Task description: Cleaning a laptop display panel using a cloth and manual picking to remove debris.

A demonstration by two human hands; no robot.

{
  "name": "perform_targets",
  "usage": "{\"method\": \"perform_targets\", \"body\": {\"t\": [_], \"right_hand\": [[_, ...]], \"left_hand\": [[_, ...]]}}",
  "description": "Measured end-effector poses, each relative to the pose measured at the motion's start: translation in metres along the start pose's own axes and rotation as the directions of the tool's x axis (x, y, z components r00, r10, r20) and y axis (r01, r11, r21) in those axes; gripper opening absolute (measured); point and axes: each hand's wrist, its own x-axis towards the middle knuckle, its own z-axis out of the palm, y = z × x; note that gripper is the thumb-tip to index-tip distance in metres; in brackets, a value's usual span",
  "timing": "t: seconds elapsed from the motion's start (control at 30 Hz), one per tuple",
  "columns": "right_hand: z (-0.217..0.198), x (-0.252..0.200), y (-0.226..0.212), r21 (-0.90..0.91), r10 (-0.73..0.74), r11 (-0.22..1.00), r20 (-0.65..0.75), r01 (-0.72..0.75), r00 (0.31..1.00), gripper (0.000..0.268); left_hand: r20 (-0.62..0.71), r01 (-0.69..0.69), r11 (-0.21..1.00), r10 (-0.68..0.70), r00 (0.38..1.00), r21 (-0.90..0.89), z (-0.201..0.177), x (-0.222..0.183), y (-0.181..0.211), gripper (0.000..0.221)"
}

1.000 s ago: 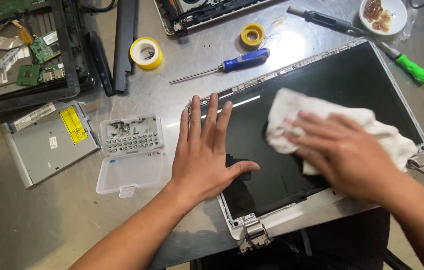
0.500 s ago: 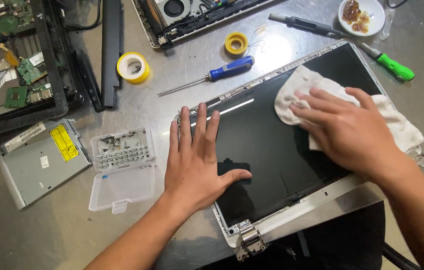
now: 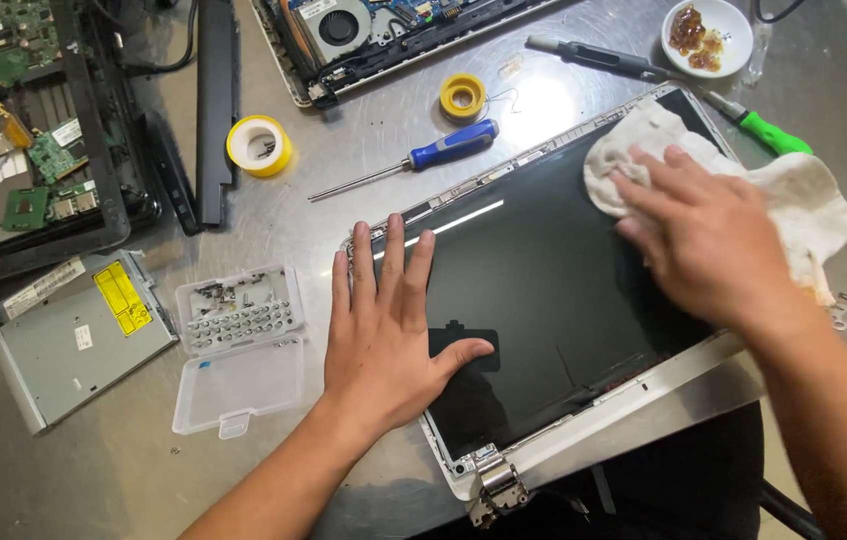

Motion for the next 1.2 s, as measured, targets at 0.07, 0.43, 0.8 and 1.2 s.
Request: {"method": "perform_targets", "body": {"t": [0.07,0.43,0.8,1.2], "right_hand": [[0.018,-0.013,-0.02,0.133,-0.122,0.982,-0.119,0.137,0.985,0.047],[-0.015,-0.109,-0.059,0.797,-0.393,0.467,-0.2,0.382,0.898,0.025],[-0.025,-0.197,0.053,0.741,0.361,-0.58,-0.141,0.34,0.922,0.044],[-0.007,-0.158,0.174,0.654,0.362,0.738,-0.175,-0.167,0.916,0.027]], "left_hand": [[-0.049,0.006,0.999,-0.008,0.999,-0.045,0.001,0.0,0.0,0.103],[-0.083,-0.02,0.995,0.011,0.996,-0.099,-0.006,0.005,0.008,0.098],[-0.018,0.06,0.989,-0.063,0.998,-0.137,-0.008,0.013,0.031,0.1],[-0.101,0.076,0.989,-0.089,0.991,-0.124,-0.003,0.018,0.044,0.086]]}}
